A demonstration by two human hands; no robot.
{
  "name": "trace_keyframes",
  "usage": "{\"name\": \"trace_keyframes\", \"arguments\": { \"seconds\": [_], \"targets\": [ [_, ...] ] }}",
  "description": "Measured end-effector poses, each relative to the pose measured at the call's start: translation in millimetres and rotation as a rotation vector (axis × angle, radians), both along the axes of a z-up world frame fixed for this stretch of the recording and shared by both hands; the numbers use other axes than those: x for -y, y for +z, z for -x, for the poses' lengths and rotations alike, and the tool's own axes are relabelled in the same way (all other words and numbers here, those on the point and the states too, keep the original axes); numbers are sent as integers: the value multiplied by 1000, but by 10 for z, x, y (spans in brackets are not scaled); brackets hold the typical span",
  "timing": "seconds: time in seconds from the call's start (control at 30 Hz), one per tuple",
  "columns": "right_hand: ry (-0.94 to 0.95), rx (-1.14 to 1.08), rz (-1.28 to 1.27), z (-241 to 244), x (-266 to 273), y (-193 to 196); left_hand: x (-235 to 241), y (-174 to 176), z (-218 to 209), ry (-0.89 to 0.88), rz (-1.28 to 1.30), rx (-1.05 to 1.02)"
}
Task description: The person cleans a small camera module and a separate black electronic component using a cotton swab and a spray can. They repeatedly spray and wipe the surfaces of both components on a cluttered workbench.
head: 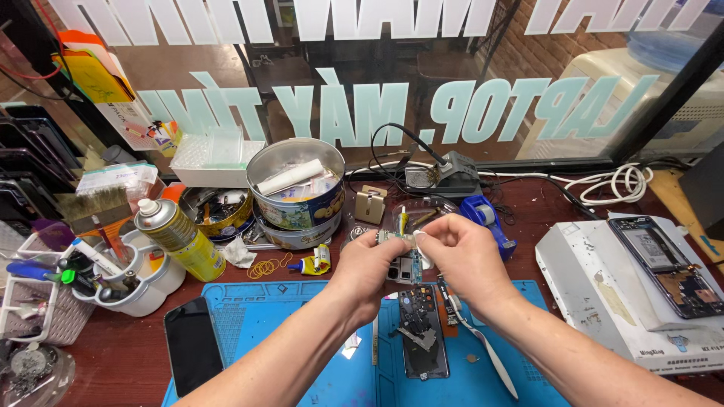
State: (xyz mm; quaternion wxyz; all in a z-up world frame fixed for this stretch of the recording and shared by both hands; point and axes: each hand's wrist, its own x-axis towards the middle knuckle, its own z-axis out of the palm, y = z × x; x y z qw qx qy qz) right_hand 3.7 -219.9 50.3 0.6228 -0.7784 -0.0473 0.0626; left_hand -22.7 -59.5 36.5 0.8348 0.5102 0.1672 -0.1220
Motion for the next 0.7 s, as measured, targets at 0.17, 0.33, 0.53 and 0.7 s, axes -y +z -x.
{"name": "trace_keyframes", "arguments": {
  "seconds": [0.17,0.33,0.53,0.7],
  "targets": [
    [-139,-52,-51,-34,-23,48,-26,-9,-1,-2,81,-47],
    [77,238,190,55,21,116,-51,-26,33,-25,36,-26],
    [-39,280,408,105,7,250,-72,-43,85,-27,15,-62],
    [172,535,401,172,27,260,-49,-63,89,-28,-34,-13]
  ]
}}
